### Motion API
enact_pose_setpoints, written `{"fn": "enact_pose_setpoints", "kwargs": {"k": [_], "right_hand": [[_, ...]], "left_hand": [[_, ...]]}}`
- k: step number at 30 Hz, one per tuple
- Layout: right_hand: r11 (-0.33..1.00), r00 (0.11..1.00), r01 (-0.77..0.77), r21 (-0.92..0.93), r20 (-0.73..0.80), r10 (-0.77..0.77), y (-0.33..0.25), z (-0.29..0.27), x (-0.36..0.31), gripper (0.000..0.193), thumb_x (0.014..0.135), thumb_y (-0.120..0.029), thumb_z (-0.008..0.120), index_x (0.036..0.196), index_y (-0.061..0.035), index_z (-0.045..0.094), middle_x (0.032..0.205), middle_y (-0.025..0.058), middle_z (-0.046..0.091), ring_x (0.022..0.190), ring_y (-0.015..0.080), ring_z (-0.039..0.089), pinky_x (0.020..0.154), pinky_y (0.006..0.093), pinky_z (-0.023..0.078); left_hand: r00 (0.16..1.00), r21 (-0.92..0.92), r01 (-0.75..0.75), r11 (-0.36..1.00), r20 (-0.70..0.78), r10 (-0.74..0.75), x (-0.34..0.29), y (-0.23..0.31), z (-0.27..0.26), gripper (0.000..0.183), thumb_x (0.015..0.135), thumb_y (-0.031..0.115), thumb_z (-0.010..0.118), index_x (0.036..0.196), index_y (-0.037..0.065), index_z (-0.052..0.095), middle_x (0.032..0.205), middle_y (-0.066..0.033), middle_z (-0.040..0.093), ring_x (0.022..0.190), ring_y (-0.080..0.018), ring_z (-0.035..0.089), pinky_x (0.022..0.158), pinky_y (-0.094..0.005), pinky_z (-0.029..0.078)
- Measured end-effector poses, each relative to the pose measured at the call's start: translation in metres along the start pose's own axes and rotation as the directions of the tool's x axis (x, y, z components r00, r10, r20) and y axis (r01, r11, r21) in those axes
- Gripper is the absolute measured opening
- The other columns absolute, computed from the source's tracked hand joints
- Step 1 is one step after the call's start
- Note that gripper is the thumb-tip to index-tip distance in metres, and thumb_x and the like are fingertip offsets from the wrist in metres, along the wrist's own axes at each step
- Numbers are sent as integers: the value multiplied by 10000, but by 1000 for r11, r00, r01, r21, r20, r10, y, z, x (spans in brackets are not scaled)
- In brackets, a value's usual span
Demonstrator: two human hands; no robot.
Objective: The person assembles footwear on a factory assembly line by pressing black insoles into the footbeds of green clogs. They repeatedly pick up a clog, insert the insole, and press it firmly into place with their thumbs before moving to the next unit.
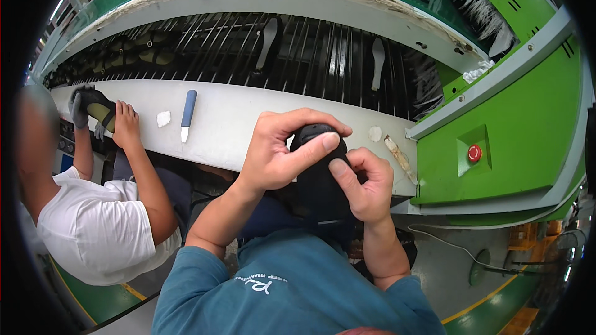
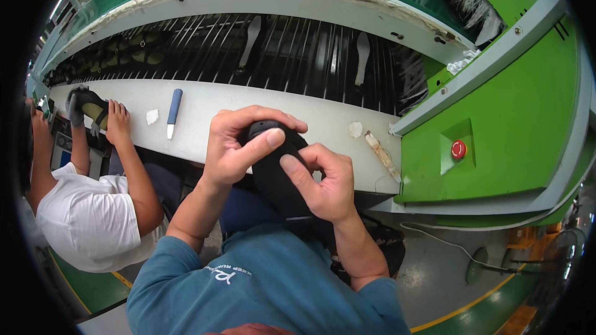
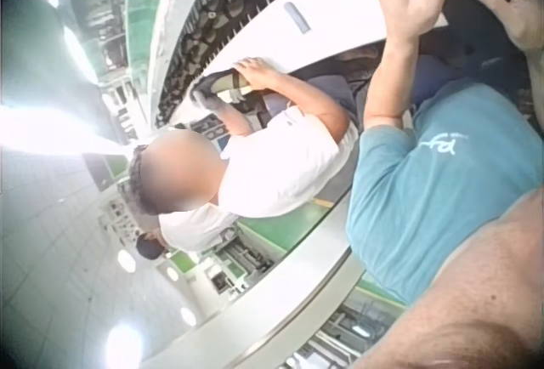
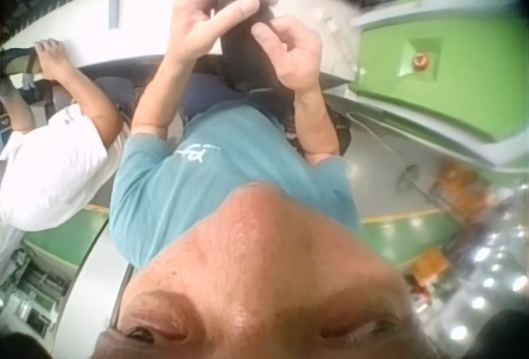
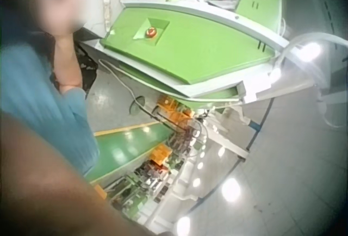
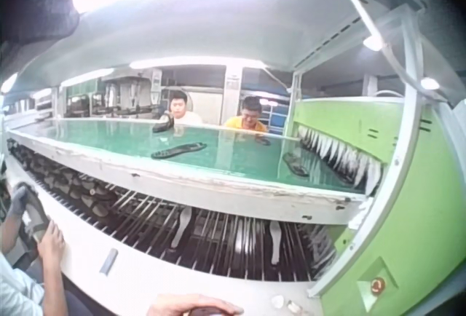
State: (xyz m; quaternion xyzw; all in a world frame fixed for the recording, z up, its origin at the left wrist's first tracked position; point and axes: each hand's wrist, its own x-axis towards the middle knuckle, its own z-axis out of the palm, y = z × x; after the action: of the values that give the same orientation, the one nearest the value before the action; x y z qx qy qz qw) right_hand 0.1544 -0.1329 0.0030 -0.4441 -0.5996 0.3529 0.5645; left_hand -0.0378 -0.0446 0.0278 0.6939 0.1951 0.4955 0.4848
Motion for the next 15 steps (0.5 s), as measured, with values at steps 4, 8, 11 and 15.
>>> {"fn": "enact_pose_setpoints", "kwargs": {"k": [4,8,11,15], "right_hand": [[993,995,-98,69,-28,100,11,-3,15,284,1075,-267,793,966,-23,698,780,-20,707,700,22,611,622,225,468],[978,980,-183,97,-57,189,-1,-1,41,354,1043,-336,834,977,-19,688,815,21,733,735,51,667,649,233,519],[993,987,-113,34,-115,116,7,10,62,428,1006,-402,864,967,-18,680,831,44,739,749,77,685,666,258,548],[986,980,-160,-39,-130,153,12,7,75,486,988,-459,872,966,-12,682,841,55,744,753,88,688,674,267,555]], "left_hand": [[995,-56,53,997,-81,-57,13,-3,8,268,1050,107,675,1210,-65,804,1163,-195,835,1107,-261,797,1016,-383,609],[992,-385,116,916,8,-122,31,-36,4,614,1225,463,409,1401,-17,750,1324,-177,792,1253,-246,748,1112,-377,577],[986,-476,160,865,30,-166,32,-73,9,857,1206,606,178,1479,-54,652,1237,-180,790,1177,-258,759,1082,-383,594],[986,-440,129,889,-37,-162,38,-85,12,838,1213,577,160,1363,-51,694,1131,-147,788,1066,-226,763,1012,-367,610]]}}
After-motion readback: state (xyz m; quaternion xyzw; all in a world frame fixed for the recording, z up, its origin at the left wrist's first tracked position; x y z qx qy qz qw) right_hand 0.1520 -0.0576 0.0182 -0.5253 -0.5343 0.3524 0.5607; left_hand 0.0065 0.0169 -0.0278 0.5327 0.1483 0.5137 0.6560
